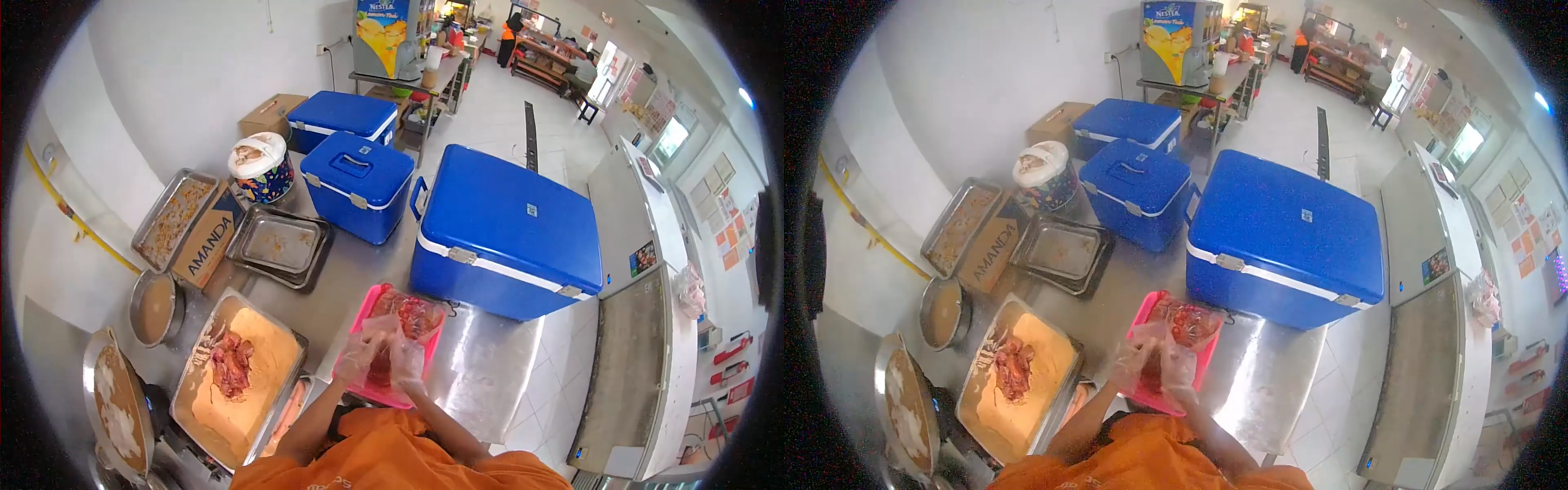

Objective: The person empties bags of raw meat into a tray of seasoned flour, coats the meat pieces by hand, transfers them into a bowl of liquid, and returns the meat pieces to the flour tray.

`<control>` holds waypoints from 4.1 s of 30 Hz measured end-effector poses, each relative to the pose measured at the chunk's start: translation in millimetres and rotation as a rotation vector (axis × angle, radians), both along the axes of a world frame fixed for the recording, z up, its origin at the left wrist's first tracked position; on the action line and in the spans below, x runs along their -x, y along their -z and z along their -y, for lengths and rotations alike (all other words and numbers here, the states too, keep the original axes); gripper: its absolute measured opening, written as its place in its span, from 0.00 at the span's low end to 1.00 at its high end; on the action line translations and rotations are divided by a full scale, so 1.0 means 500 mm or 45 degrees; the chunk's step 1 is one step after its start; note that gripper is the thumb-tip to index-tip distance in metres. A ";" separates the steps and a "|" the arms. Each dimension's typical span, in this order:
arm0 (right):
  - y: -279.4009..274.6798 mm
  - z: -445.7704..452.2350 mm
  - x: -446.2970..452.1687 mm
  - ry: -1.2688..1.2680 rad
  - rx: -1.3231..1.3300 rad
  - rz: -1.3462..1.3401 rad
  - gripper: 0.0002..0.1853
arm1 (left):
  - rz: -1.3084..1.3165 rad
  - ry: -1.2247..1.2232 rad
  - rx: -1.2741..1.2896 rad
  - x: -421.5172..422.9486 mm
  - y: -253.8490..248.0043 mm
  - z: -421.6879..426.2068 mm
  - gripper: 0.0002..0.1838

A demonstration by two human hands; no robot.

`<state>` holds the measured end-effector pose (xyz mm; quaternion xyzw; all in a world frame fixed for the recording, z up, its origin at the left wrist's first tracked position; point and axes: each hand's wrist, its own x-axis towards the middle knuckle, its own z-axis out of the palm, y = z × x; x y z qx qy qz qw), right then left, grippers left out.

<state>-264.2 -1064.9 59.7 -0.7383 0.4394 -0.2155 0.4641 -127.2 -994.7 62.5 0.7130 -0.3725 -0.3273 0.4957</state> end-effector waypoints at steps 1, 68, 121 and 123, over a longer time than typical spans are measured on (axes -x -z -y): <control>0.060 0.010 -0.028 0.102 0.117 -0.001 0.25 | 0.048 0.022 -0.061 0.001 -0.003 0.004 0.26; -0.562 0.136 0.094 -1.462 0.030 0.111 0.24 | 0.985 0.560 -0.195 -0.029 -0.516 -0.177 0.10; -0.339 -0.377 -0.460 -0.765 -0.880 0.604 0.16 | -1.161 -1.205 0.780 -0.269 -0.217 -0.671 0.33; -0.345 -0.387 -0.493 -0.982 -0.639 0.693 0.16 | -1.264 -1.279 0.751 -0.290 -0.215 -0.690 0.34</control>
